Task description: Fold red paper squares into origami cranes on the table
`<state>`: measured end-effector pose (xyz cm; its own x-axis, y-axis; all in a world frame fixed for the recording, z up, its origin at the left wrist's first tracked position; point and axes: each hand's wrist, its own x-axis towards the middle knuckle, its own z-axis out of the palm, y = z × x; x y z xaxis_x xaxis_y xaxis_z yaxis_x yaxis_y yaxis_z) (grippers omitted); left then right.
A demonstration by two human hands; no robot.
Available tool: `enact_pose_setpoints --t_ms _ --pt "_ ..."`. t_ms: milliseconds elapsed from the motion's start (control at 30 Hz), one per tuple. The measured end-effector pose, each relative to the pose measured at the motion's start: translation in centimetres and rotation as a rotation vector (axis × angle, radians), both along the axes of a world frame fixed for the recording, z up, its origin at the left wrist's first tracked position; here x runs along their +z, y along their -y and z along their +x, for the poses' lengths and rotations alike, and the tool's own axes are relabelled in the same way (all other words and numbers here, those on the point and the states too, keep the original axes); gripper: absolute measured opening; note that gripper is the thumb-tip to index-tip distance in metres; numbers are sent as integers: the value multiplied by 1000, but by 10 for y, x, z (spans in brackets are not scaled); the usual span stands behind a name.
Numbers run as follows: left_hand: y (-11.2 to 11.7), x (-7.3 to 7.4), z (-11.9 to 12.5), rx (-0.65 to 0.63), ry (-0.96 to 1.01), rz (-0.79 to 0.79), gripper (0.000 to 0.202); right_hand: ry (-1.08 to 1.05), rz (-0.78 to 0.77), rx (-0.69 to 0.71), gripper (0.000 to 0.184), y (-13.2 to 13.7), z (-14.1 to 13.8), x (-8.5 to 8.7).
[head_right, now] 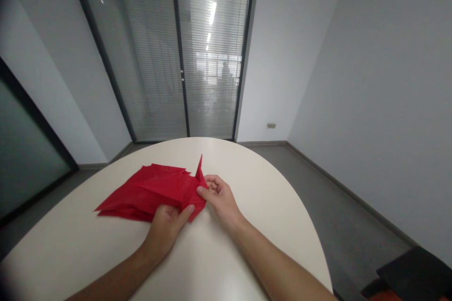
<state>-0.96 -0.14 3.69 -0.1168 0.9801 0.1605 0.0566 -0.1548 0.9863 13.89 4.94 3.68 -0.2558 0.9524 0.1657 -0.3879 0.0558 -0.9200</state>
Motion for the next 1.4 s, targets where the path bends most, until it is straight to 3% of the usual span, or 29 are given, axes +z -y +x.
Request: enact_pose_setpoints --t_ms 167,367,533,667,833,1200,1400 --pt "2 -1 -2 27 -22 -6 35 -102 -111 97 33 6 -4 5" --pt "2 2 -6 116 -29 5 40 -181 -148 100 30 9 -5 17" --pt "4 7 -10 73 27 37 27 -105 -181 274 13 12 -4 28" --pt "2 3 -11 43 78 66 24 -93 -202 325 7 12 -2 23" --pt "1 -3 -8 21 123 127 35 -117 -261 370 15 11 0 19" --pt "12 0 -7 -102 149 136 45 -163 -259 416 40 19 -9 24" --pt "10 -5 -7 -64 141 131 45 -215 -356 334 33 11 -7 17"
